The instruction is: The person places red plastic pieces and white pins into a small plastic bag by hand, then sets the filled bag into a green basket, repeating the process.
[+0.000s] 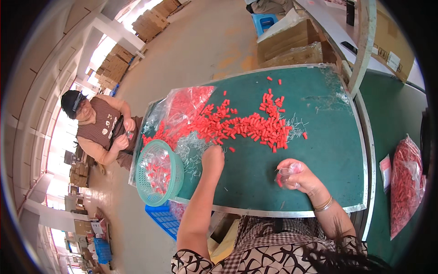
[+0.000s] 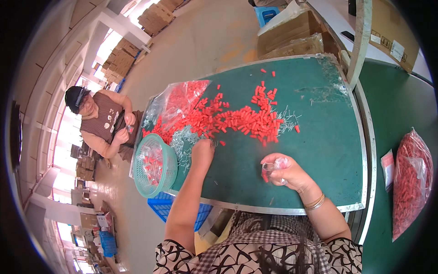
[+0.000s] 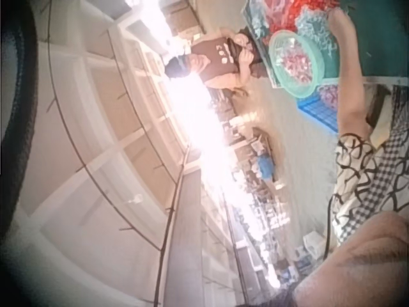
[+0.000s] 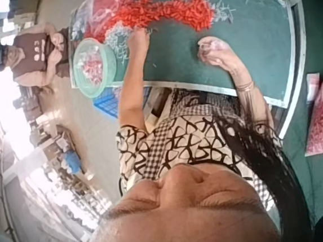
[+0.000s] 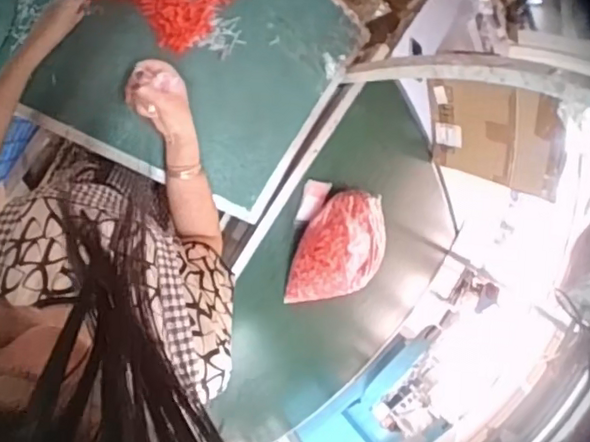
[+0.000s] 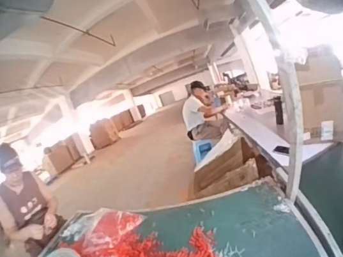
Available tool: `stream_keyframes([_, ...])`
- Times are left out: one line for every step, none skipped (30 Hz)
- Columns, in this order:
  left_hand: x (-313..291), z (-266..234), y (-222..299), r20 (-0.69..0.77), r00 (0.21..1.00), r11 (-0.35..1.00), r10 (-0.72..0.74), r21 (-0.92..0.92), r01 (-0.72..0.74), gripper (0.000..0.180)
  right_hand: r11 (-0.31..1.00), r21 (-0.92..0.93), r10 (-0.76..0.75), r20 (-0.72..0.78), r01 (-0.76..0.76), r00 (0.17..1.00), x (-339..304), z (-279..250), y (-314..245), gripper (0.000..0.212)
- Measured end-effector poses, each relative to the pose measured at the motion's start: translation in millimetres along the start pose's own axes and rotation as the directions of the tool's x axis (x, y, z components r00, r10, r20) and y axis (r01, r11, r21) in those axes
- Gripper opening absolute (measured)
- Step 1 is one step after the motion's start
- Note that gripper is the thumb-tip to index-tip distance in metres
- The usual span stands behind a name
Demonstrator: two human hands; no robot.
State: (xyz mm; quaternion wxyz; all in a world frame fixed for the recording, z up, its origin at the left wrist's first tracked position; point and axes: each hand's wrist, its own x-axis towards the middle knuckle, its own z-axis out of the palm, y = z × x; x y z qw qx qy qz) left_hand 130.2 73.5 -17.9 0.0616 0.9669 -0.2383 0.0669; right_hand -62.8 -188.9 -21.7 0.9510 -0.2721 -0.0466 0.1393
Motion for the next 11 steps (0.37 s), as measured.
stream_keyframes([4,2,3,0.001,1.000,1.000,0.002,-0.004,-0.002,0.007,1.000,-0.002,-0.001,-0.003,0.001,1.000,0,0,0,0.040])
stream_keyframes([5,3,6,0.007,1.000,0.999,0.016,0.035,-0.016,0.006,0.999,-0.039,-0.019,-0.025,0.018,0.999,0,1,2,0.039])
stream_keyframes([7,3,9,0.015,0.999,0.997,0.031,0.073,-0.032,0.006,0.996,-0.077,-0.038,-0.047,0.034,0.998,0,3,3,0.038])
stream_keyframes([9,2,10,0.017,0.999,0.997,0.031,0.072,-0.032,0.006,0.997,-0.076,-0.038,-0.049,0.034,0.998,0,4,3,0.038])
stream_keyframes([11,-2,12,0.045,0.999,0.998,0.024,0.064,-0.027,0.007,0.991,-0.132,-0.021,-0.095,0.008,0.995,0,7,2,0.037])
stream_keyframes([13,-4,13,0.074,0.997,0.998,0.019,0.056,-0.023,0.009,0.983,-0.185,-0.008,-0.143,-0.019,0.990,0,9,1,0.037])
stream_keyframes([14,-2,11,0.078,0.997,0.998,0.025,0.055,-0.029,0.009,0.983,-0.183,-0.012,-0.148,-0.016,0.989,0,11,2,0.037])
stream_keyframes([15,1,8,0.092,0.995,0.997,-0.048,0.061,0.043,0.010,0.959,-0.282,-0.026,-0.189,-0.029,0.982,0,11,3,0.037])
stream_keyframes([16,2,4,0.105,0.987,0.991,-0.120,0.069,0.113,0.010,0.925,-0.377,-0.044,-0.228,-0.047,0.973,1,12,5,0.036])
stream_keyframes([14,2,-1,0.110,0.986,0.992,-0.126,0.005,0.126,0.013,0.881,-0.471,-0.070,-0.239,-0.053,0.968,3,13,5,0.039])
stream_keyframes([13,5,3,0.119,0.986,0.993,-0.119,0.004,0.119,0.013,0.827,-0.559,-0.097,-0.247,-0.061,0.964,5,14,5,0.042])
